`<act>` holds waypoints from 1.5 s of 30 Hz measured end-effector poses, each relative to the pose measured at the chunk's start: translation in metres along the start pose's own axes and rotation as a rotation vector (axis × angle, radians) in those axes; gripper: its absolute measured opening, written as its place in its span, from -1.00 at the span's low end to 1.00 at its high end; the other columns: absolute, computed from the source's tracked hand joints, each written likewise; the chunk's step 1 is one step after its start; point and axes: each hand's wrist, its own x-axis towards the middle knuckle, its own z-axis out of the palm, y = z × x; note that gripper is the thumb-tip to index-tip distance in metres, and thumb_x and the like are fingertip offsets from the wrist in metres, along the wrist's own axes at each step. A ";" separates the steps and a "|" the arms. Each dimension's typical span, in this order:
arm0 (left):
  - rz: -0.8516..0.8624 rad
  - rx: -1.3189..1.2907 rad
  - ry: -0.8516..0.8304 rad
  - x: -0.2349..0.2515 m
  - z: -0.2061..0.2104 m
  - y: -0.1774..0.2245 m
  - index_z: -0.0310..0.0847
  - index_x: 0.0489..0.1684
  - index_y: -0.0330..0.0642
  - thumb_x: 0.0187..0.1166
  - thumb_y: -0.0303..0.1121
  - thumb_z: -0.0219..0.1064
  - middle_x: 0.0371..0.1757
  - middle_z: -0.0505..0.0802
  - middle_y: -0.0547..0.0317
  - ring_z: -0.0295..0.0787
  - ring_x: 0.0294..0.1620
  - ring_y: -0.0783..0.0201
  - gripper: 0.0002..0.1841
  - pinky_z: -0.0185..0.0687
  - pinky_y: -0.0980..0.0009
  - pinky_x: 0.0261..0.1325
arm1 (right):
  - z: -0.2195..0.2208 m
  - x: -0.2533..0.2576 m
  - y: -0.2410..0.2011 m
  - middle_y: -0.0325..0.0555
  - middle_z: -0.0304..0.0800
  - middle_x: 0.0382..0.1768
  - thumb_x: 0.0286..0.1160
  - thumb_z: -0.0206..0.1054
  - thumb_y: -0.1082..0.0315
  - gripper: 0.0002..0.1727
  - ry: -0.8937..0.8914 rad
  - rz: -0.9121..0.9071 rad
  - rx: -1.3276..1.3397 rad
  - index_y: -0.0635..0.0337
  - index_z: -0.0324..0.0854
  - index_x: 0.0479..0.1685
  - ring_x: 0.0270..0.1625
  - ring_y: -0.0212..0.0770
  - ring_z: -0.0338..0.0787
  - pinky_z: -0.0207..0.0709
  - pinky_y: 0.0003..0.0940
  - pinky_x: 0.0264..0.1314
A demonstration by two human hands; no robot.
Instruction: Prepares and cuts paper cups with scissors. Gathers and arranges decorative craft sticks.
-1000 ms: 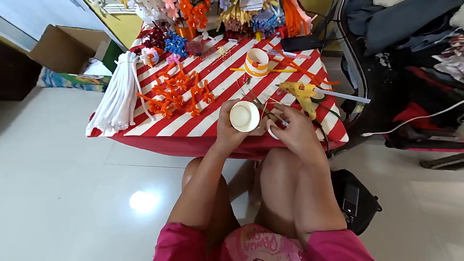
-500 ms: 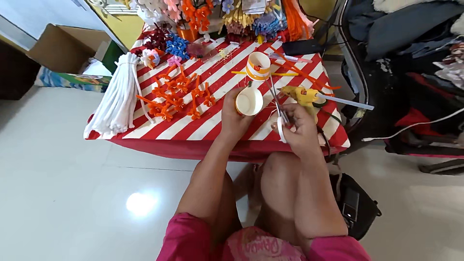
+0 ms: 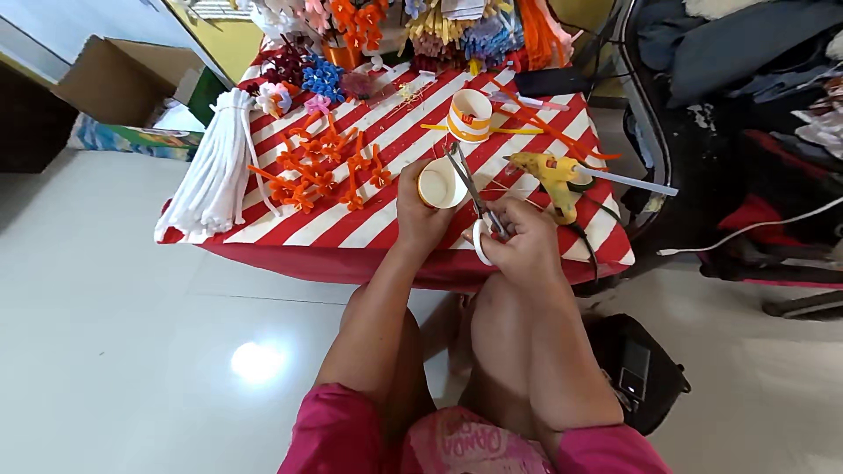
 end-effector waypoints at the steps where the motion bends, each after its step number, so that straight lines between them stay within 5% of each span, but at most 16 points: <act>1: -0.009 -0.015 0.001 0.000 -0.001 0.000 0.38 0.35 -0.39 0.22 -0.53 0.62 0.22 0.71 -0.11 0.73 0.23 0.26 -0.34 0.67 0.32 0.36 | 0.000 0.000 -0.001 -0.24 0.69 -0.41 0.14 0.57 0.23 -0.62 -0.001 -0.007 -0.011 0.21 0.79 -0.04 -0.47 -0.48 0.54 0.44 -0.56 -0.43; 14: -0.233 -0.155 -0.189 0.005 -0.019 0.006 0.34 0.42 -0.30 0.12 -0.59 0.62 0.19 0.77 0.04 0.78 0.19 0.38 -0.24 0.73 0.39 0.29 | -0.012 -0.001 -0.003 -0.26 0.71 -0.45 0.20 0.56 0.16 -0.63 -0.061 -0.012 -0.069 0.17 0.82 -0.04 -0.50 -0.46 0.51 0.42 -0.48 -0.43; 20: -0.248 -0.253 -0.310 0.006 -0.025 0.004 0.35 0.42 -0.27 0.08 -0.60 0.60 0.16 0.78 0.12 0.78 0.15 0.44 -0.24 0.75 0.43 0.24 | -0.019 -0.001 -0.003 -0.31 0.68 -0.47 0.21 0.57 0.16 -0.64 -0.087 -0.027 -0.044 0.17 0.82 -0.06 -0.50 -0.54 0.48 0.37 -0.62 -0.45; 25: -0.199 -0.210 -0.247 0.003 -0.019 0.001 0.22 0.49 -0.24 0.14 -0.56 0.60 0.28 0.70 0.02 0.75 0.24 0.34 -0.18 0.75 0.34 0.29 | -0.017 -0.001 -0.001 -0.26 0.73 -0.45 0.24 0.54 0.18 -0.65 -0.081 -0.016 -0.060 0.18 0.83 -0.04 -0.47 -0.48 0.57 0.48 -0.50 -0.40; 31: -0.110 0.064 -0.036 0.001 -0.009 0.001 0.32 0.43 -0.40 0.14 -0.48 0.69 0.26 0.72 -0.16 0.75 0.25 0.24 -0.21 0.69 0.32 0.35 | -0.010 -0.001 -0.002 -0.20 0.75 -0.43 0.24 0.53 0.18 -0.67 -0.081 -0.044 -0.132 0.18 0.84 -0.06 -0.45 -0.34 0.60 0.49 -0.31 -0.35; 40: -0.133 -0.111 -0.185 0.004 -0.017 0.001 0.41 0.33 -0.36 0.13 -0.55 0.64 0.13 0.79 0.01 0.79 0.15 0.39 -0.31 0.72 0.43 0.28 | -0.006 -0.003 -0.003 -0.25 0.69 -0.45 0.22 0.55 0.12 -0.64 -0.024 -0.040 -0.116 0.15 0.82 -0.08 -0.50 -0.45 0.52 0.42 -0.48 -0.44; 45: -0.150 -0.136 -0.211 0.004 -0.019 0.001 0.41 0.34 -0.35 0.11 -0.55 0.63 0.13 0.79 0.01 0.79 0.15 0.38 -0.30 0.72 0.41 0.28 | -0.014 -0.002 -0.003 -0.17 0.78 -0.41 0.24 0.54 0.20 -0.66 -0.069 -0.044 -0.135 0.19 0.84 -0.04 -0.46 -0.38 0.62 0.52 -0.41 -0.39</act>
